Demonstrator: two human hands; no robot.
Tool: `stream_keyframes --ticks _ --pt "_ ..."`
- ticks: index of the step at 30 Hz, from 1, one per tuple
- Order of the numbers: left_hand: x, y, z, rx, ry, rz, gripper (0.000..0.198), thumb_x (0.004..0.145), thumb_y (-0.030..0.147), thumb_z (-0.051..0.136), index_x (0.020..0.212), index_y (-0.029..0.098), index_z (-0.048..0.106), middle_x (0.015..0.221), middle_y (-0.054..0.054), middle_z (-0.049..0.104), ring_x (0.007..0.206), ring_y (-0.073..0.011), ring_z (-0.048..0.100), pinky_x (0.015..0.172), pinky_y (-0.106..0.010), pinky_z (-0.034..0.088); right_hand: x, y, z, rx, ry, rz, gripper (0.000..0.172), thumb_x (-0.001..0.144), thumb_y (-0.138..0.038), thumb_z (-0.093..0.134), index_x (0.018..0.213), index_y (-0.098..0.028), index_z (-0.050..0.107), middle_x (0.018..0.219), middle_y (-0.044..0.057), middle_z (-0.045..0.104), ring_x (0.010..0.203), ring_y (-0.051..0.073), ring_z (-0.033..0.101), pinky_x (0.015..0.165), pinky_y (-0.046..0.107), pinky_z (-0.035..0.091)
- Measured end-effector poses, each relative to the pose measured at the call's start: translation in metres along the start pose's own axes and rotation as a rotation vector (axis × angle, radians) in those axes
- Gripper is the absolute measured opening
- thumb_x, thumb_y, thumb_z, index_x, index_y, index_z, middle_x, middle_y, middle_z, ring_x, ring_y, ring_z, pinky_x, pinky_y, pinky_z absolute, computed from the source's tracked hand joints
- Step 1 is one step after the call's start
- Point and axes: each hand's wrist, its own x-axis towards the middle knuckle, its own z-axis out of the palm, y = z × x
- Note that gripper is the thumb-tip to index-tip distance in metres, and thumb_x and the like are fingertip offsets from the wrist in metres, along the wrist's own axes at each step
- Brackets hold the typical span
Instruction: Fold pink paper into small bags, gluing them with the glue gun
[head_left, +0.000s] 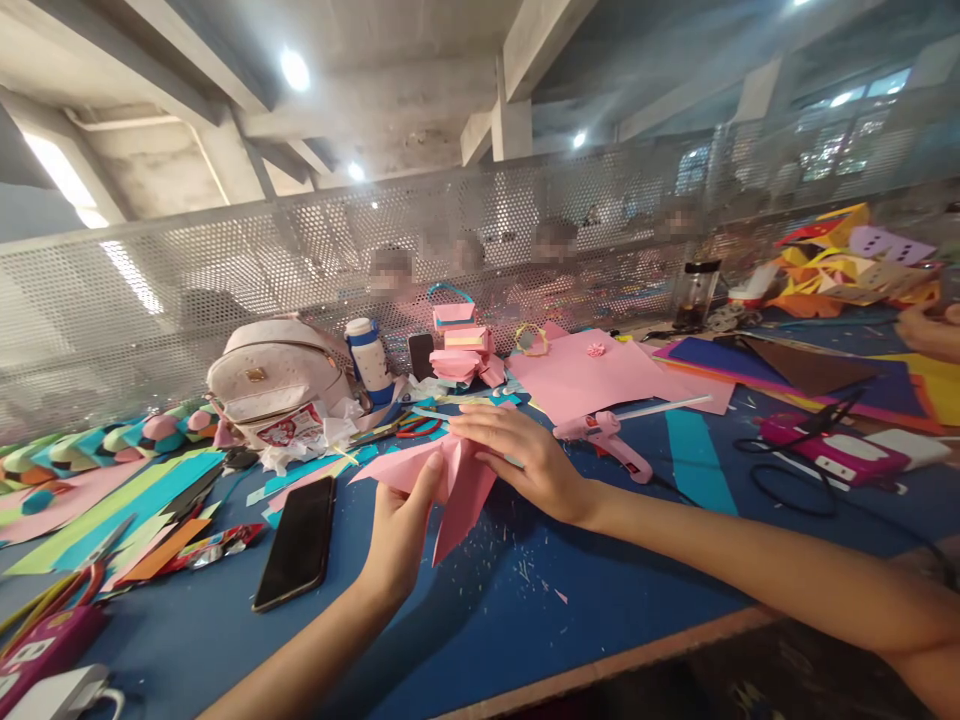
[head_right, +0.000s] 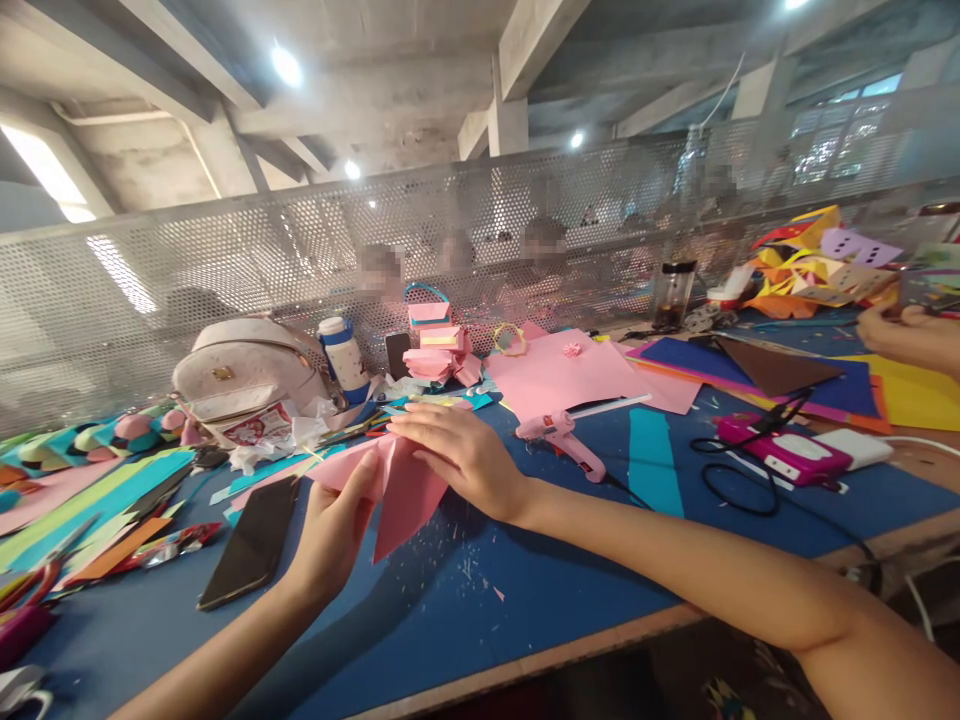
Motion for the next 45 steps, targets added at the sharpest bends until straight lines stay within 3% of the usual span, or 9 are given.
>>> stream_keyframes --ticks 7,11,17,21,26,31,45 --pt "-0.006 0.008 0.001 -0.077 -0.134 -0.109 0.045 0.071 0.028 0.079 0.114 0.018 0.068 0.110 -0.008 0.071 0.102 -0.0253 0.065 0.092 -0.036 0.049 -0.007 0.000 0.005 0.005 -0.028 -0.036 0.040 0.097 -0.015 0.045 0.136 -0.024 0.050 0.133 0.005 0.059 0.130 0.016 0.047 0.108 0.040 0.042" --pt "-0.006 0.010 -0.003 -0.118 -0.170 -0.169 0.040 0.072 0.029 0.078 0.108 0.018 0.069 0.108 -0.008 0.072 0.103 -0.0253 0.064 0.092 -0.037 0.048 -0.008 -0.001 0.006 0.019 -0.034 -0.032 0.040 0.096 -0.016 0.046 0.135 -0.026 0.051 0.132 0.005 0.060 0.127 0.017 0.050 0.106 0.041 0.043" --pt "-0.004 0.011 -0.006 -0.059 -0.220 -0.112 0.026 0.073 0.028 0.077 0.096 0.017 0.073 0.097 -0.006 0.073 0.100 -0.0243 0.064 0.093 -0.037 0.047 -0.009 0.000 0.005 0.045 -0.009 -0.019 0.038 0.096 -0.014 0.046 0.131 -0.025 0.054 0.126 0.005 0.064 0.122 0.016 0.054 0.104 0.039 0.045" --pt "-0.007 0.013 -0.004 -0.036 -0.158 -0.192 0.032 0.066 0.031 0.082 0.093 0.015 0.075 0.099 -0.010 0.074 0.104 -0.0291 0.065 0.101 -0.044 0.042 -0.010 0.001 0.005 0.070 -0.007 -0.013 0.035 0.095 -0.014 0.048 0.127 -0.025 0.057 0.124 0.005 0.065 0.120 0.017 0.056 0.104 0.039 0.045" --pt "-0.009 0.013 0.002 -0.093 -0.089 -0.225 0.053 0.057 0.029 0.087 0.106 0.015 0.073 0.104 -0.012 0.074 0.115 -0.0335 0.061 0.107 -0.050 0.037 -0.011 0.001 0.006 0.101 -0.004 -0.019 0.037 0.095 -0.013 0.048 0.128 -0.026 0.057 0.126 0.006 0.064 0.120 0.017 0.056 0.103 0.040 0.045" --pt "-0.009 0.015 0.004 -0.096 -0.125 -0.196 0.050 0.062 0.030 0.084 0.107 0.014 0.071 0.112 -0.013 0.071 0.119 -0.0335 0.057 0.107 -0.050 0.038 -0.012 -0.003 0.005 0.086 0.004 -0.068 0.045 0.095 -0.012 0.046 0.138 -0.025 0.048 0.133 0.007 0.059 0.126 0.017 0.051 0.106 0.041 0.043" --pt "-0.011 0.015 0.006 -0.100 -0.096 -0.198 0.054 0.059 0.031 0.086 0.108 0.014 0.071 0.115 -0.013 0.070 0.118 -0.0327 0.058 0.107 -0.048 0.039 -0.017 -0.008 0.006 0.072 -0.059 -0.078 0.051 0.096 -0.013 0.041 0.145 -0.026 0.036 0.142 0.007 0.050 0.135 0.017 0.042 0.112 0.042 0.037"
